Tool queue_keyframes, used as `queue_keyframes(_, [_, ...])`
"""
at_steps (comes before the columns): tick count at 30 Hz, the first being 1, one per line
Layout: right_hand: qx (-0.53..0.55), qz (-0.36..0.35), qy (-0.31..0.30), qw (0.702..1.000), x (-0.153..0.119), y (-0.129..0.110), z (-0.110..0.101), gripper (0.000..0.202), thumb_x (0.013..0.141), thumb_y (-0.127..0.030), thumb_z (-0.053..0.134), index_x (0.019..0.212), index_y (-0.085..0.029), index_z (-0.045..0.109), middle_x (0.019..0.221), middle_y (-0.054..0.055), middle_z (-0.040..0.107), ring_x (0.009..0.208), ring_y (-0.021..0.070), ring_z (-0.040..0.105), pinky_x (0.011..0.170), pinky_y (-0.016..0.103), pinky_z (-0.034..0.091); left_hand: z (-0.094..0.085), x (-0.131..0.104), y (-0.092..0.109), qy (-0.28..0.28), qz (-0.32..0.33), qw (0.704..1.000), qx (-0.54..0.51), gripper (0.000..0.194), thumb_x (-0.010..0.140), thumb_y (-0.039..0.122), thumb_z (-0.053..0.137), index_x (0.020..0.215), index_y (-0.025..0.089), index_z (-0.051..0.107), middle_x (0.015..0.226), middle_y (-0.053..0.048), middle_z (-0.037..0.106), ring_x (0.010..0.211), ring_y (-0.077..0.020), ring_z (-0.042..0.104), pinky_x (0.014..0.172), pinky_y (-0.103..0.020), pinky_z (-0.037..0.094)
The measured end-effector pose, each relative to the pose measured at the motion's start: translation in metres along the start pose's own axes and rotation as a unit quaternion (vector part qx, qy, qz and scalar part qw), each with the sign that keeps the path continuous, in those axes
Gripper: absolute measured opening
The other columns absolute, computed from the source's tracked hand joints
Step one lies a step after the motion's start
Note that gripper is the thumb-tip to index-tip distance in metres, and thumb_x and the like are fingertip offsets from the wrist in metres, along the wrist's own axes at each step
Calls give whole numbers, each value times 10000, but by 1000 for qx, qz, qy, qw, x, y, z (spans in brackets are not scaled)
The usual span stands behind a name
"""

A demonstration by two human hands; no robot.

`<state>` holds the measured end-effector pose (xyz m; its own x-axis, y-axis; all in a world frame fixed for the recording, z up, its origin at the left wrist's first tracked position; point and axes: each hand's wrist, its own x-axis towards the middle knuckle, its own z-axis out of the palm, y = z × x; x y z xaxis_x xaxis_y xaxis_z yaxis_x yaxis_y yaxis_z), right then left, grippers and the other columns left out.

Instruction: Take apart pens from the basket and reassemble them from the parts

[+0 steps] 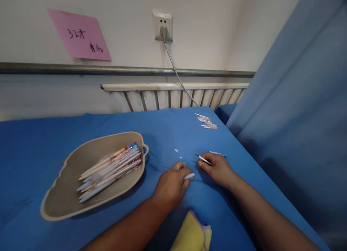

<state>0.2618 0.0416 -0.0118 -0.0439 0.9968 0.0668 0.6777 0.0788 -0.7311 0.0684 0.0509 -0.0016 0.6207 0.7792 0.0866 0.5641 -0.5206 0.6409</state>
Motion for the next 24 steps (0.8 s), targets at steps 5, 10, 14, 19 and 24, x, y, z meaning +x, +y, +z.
queue_keyframes(5, [-2, 14, -7, 1000, 1, 1, 14, 226, 819, -321, 498, 644, -190, 553, 554, -35, 513, 522, 108, 446, 503, 215, 301, 5, -1, 4, -22, -11, 999, 49, 181, 864, 243, 470, 886, 261, 649, 933, -13, 597, 805, -148, 585, 702, -222, 417])
queue_keyframes(10, [40, 25, -12, 999, 1, 1, 23, 224, 821, -332, 492, 658, -192, 553, 554, -39, 506, 523, 110, 444, 504, 216, 297, 1, 2, -5, 10, -20, 1000, 12, 171, 828, 216, 513, 917, 245, 657, 909, -22, 616, 842, -163, 581, 753, -241, 422])
queue_keyframes(14, [87, 47, -5, 995, 3, 6, 27, 231, 814, -351, 499, 653, -191, 540, 542, -45, 480, 511, 107, 421, 488, 212, 291, -6, 6, -12, 50, -45, 996, -50, 210, 843, 272, 492, 725, 185, 642, 772, -23, 609, 749, -160, 571, 692, -244, 411])
queue_keyframes(19, [121, 59, -5, 991, 5, 11, 28, 255, 811, -367, 506, 633, -186, 528, 543, -43, 485, 509, 104, 419, 498, 211, 316, -13, 10, -19, 114, -129, 979, -110, 321, 829, 415, 495, 654, 164, 592, 595, 21, 536, 597, -140, 496, 549, -225, 344])
queue_keyframes(24, [136, 63, 13, 989, 5, 11, 27, 269, 800, -386, 521, 628, -184, 562, 535, -26, 538, 506, 112, 450, 500, 215, 337, -20, 13, -26, 140, -151, 976, -70, 301, 824, 408, 491, 669, 165, 578, 578, 37, 496, 582, -133, 476, 543, -227, 314])
